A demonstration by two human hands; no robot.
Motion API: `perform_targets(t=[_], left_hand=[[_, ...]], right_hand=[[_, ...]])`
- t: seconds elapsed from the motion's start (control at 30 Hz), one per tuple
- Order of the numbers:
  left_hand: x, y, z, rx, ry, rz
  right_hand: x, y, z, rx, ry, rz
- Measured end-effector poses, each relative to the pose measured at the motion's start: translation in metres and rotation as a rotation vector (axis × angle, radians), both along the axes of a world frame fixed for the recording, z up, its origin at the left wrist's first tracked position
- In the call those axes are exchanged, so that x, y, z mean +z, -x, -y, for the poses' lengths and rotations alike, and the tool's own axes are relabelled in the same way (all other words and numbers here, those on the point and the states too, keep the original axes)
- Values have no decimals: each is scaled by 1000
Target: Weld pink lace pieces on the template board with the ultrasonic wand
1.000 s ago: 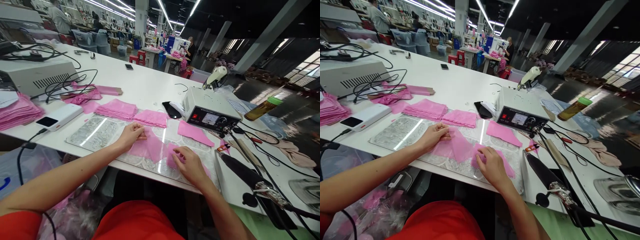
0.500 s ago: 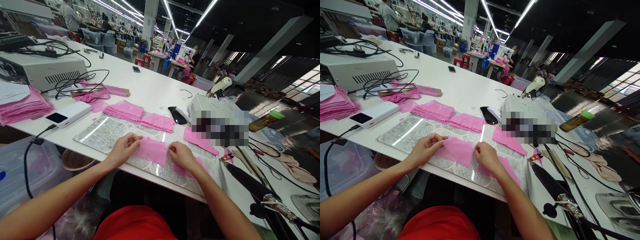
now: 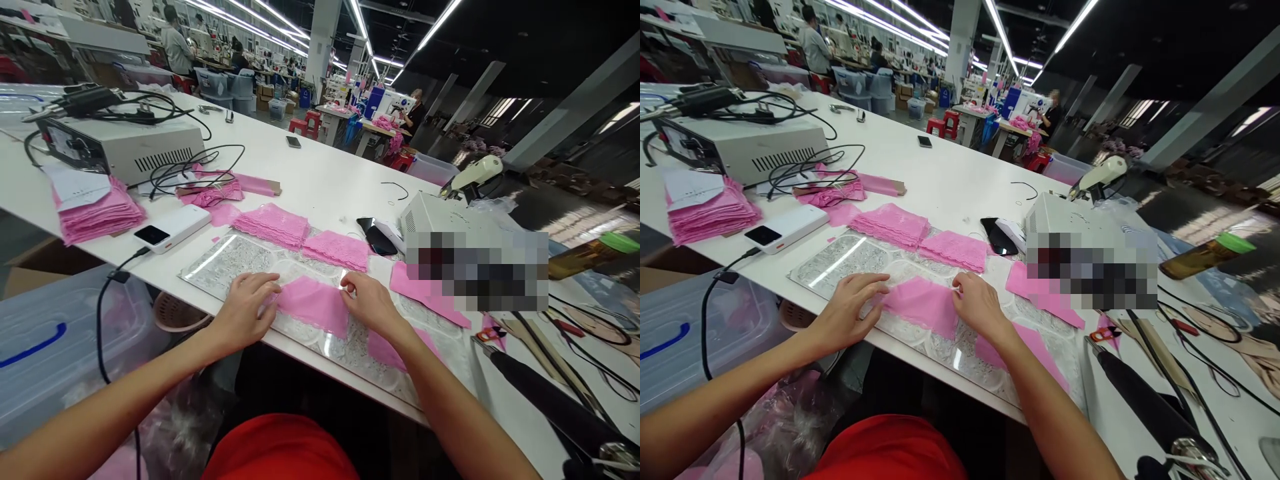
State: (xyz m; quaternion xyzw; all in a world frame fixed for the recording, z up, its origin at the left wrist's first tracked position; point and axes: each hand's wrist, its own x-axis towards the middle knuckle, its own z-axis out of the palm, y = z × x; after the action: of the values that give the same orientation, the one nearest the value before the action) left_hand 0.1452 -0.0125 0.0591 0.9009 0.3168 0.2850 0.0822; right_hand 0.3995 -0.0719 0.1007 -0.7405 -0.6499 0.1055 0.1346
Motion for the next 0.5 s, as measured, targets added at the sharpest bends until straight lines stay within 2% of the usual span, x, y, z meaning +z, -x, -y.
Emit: perform_targets(t=[0.13, 0.2, 0.4, 0.5], left_hand=[[1, -3, -11, -233, 20, -94], [-1, -4, -17, -301, 17, -140], [-1, -4, -27, -199, -60, -127], [2, -11, -29, -271, -32, -176]], right_hand=[[-8, 5, 21, 153, -62, 2], [-14, 6, 31, 217, -80, 63], [-25, 5, 46, 263, -173, 167], [-27, 6, 45, 271, -193, 171]])
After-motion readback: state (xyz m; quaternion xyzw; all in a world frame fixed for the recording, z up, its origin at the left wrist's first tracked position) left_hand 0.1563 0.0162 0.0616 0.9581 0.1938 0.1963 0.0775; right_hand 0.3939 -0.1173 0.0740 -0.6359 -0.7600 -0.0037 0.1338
